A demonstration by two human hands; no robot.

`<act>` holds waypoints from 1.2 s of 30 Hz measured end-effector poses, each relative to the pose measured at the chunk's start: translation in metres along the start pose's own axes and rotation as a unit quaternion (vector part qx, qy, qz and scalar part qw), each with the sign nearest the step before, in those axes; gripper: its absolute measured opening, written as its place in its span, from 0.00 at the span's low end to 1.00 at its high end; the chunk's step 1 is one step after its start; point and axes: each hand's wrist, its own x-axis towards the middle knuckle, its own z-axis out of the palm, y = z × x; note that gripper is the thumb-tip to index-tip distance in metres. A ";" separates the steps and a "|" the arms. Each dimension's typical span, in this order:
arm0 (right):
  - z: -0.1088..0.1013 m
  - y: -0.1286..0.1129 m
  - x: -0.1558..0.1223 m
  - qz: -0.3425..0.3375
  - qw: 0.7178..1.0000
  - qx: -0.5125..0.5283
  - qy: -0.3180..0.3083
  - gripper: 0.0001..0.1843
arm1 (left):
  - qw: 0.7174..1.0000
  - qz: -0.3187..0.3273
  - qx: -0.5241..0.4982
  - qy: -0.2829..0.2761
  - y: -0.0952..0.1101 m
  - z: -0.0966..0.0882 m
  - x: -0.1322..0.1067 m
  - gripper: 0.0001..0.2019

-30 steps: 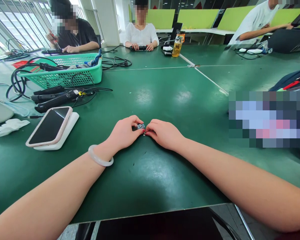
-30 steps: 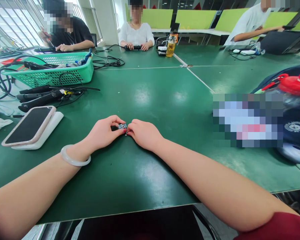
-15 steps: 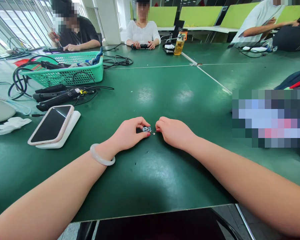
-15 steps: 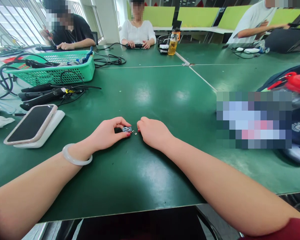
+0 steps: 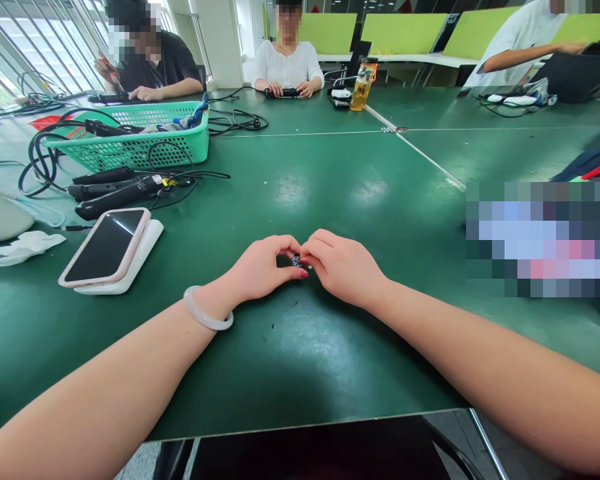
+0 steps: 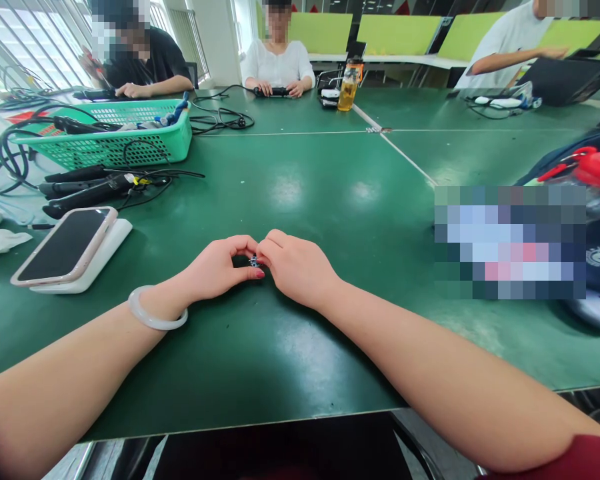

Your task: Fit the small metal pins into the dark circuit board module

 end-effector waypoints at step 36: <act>0.005 0.010 0.004 -0.059 0.989 0.117 -0.067 0.06 | 0.983 -0.092 -0.144 0.071 -0.011 -0.002 0.007 0.16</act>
